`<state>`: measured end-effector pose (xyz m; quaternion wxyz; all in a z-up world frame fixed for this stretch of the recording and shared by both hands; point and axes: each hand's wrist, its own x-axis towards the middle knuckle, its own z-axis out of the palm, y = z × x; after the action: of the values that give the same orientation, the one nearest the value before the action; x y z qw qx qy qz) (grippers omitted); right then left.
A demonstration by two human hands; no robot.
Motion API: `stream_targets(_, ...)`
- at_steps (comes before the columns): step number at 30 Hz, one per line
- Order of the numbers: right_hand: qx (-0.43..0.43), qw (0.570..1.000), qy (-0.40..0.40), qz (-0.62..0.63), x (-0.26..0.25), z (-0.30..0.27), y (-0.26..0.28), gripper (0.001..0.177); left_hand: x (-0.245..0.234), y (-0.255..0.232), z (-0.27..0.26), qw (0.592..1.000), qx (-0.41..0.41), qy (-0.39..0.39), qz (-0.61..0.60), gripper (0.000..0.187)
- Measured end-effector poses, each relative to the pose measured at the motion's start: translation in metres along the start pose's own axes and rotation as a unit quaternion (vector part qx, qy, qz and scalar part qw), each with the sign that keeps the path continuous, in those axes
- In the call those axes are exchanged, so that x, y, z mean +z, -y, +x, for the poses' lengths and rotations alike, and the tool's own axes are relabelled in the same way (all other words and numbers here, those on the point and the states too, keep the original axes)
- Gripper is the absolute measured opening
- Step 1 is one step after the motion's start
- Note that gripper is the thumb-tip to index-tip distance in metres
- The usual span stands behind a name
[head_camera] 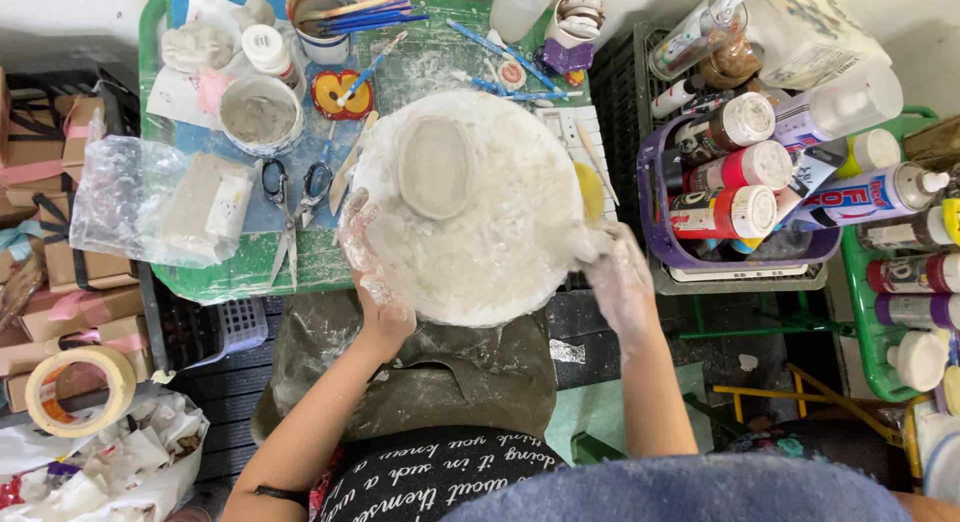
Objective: The person shapes wet clay by hand on a plaster bat, repeatedly pressing, smoothing, and molding an oval form while incorporating smaller clay pieces.
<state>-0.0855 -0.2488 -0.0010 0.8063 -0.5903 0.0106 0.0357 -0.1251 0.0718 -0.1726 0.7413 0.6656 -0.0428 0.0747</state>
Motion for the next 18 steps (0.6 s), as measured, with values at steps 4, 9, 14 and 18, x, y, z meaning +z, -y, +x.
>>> stream_targets(4, 0.045, 0.993, -0.015, -0.108, 0.025, 0.012, 0.002, 0.037, -0.001, -0.001, -0.002, 1.000, 0.031, -0.006, -0.002, 0.096)
stream_targets(9, -0.075, 0.841, 0.008, -0.536, 0.029, 0.036, -0.004, 0.031, 0.001, -0.014, 0.003, 0.999, 0.046, -0.003, -0.014, 0.099)
stream_targets(14, -0.230, 0.731, 0.052, -0.641, 0.028, 0.053, -0.016, 0.030, 0.009, -0.052, 0.023, 0.995, 0.077, -0.042, 0.037, 0.091)
stream_targets(18, -0.023, 0.707, 0.032, -0.706, 0.034, 0.042, -0.004, 0.052, 0.012, -0.093, 0.042, 0.992, 0.111, -0.057, 0.024, 0.088)
